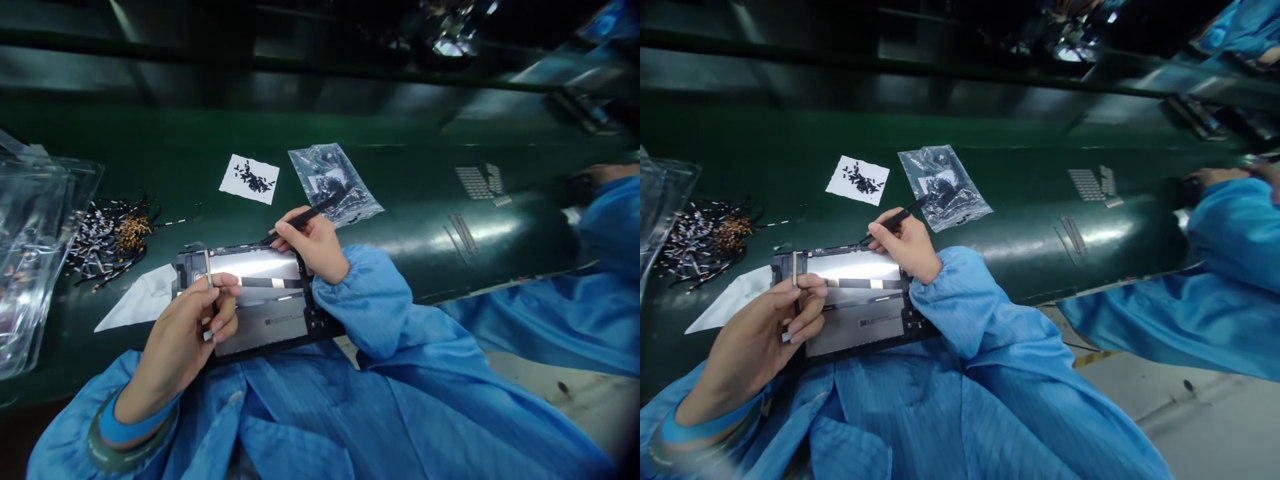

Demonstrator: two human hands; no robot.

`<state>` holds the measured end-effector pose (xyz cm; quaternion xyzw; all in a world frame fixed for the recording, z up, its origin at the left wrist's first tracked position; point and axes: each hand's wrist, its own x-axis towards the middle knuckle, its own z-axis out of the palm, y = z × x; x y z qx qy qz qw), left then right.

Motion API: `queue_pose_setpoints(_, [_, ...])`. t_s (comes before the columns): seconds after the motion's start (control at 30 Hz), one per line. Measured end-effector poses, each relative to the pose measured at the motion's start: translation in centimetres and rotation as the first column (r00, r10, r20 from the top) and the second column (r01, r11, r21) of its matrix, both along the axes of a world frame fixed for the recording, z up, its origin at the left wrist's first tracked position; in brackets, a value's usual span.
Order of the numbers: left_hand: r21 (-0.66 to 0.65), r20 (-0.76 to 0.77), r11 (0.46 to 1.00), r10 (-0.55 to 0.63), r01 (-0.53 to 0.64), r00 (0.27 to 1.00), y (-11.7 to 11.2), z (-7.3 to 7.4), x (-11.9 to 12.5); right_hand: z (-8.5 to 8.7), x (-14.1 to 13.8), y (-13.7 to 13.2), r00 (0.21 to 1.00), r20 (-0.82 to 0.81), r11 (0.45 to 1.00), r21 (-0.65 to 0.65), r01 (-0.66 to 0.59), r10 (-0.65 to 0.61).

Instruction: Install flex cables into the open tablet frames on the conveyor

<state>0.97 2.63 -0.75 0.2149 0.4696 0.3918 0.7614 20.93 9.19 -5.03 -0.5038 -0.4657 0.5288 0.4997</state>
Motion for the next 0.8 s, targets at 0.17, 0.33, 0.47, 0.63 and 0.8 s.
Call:
queue_pose_setpoints(0.17, [0.04,-0.075,0.999,-0.031,0.034,0.997,0.1,-0.1,0.3,0.4,-0.3,-0.1,0.998,-0.001,0.997,-0.033,-0.069,0.069])
queue_pose_setpoints(0.33, [0.085,-0.091,0.992,-0.088,0.096,0.992,0.1,0.2,1.0,1.7,-1.0,-1.1,0.94,-0.249,0.948,-0.155,-0.277,0.234])
queue_pose_setpoints(0.47, [0.104,-0.043,0.988,-0.11,0.114,0.993,-0.1,0.6,0.8,2.6,-1.6,-1.7,0.872,-0.423,0.894,-0.25,-0.373,0.245])
queue_pose_setpoints(0.63, [0.084,0.019,0.99,-0.111,0.109,0.994,-0.5,0.9,0.4,2.5,-1.7,-1.6,0.825,-0.523,0.845,-0.324,-0.425,0.215])
queue_pose_setpoints(0.8, [0.048,0.07,0.99,-0.133,0.13,0.989,-0.7,1.5,0.2,2.2,-1.7,-1.4,0.792,-0.581,0.787,-0.395,-0.474,0.186])
